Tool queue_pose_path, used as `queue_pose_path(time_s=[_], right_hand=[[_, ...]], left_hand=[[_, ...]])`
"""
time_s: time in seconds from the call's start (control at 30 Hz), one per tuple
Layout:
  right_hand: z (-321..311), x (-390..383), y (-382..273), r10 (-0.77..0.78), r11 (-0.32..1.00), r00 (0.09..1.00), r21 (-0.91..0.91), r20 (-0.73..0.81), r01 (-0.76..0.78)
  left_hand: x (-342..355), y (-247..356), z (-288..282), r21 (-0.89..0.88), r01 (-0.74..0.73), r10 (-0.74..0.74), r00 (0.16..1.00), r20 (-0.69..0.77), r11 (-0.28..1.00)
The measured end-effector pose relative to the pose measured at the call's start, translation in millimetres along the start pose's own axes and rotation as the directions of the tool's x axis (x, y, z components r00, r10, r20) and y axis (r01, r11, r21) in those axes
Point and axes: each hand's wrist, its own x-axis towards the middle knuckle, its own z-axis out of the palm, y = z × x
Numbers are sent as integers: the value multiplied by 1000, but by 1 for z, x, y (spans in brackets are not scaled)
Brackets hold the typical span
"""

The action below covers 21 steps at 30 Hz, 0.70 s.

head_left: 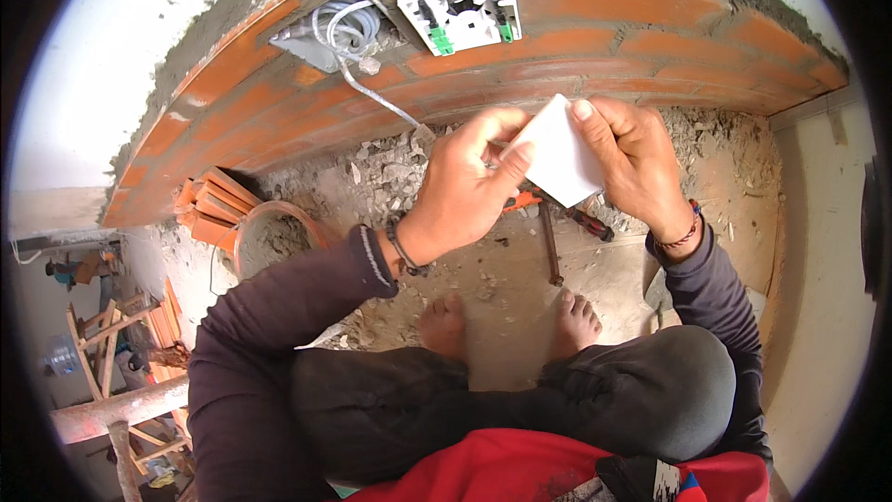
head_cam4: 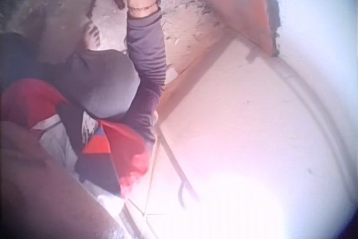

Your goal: The person connects wires to an electrical module, fits it into a wall-mounted box, and then uses a screwdriver to secure a cover plate over the box.

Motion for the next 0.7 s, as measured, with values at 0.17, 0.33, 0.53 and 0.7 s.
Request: queue_pose_path(time_s=[0.17, 0.33, 0.53, 0.7], right_hand=[[5, 33, -25, -118, 991, 992, 50, -49, 121], [20, 52, -6, -158, 974, 967, 129, -197, 186], [38, 79, 2, -278, 948, 873, 32, -400, 317], [48, 90, 3, -334, 930, 821, -20, -464, 367]], left_hand=[[8, 1, -23, -75, -27, 26, 1000, -12, 997], [31, -12, -19, -260, -124, 48, 959, -281, 958], [53, -16, -28, -220, -111, 15, 918, -396, 969], [62, -15, -34, -199, -121, 15, 885, -465, 972]])
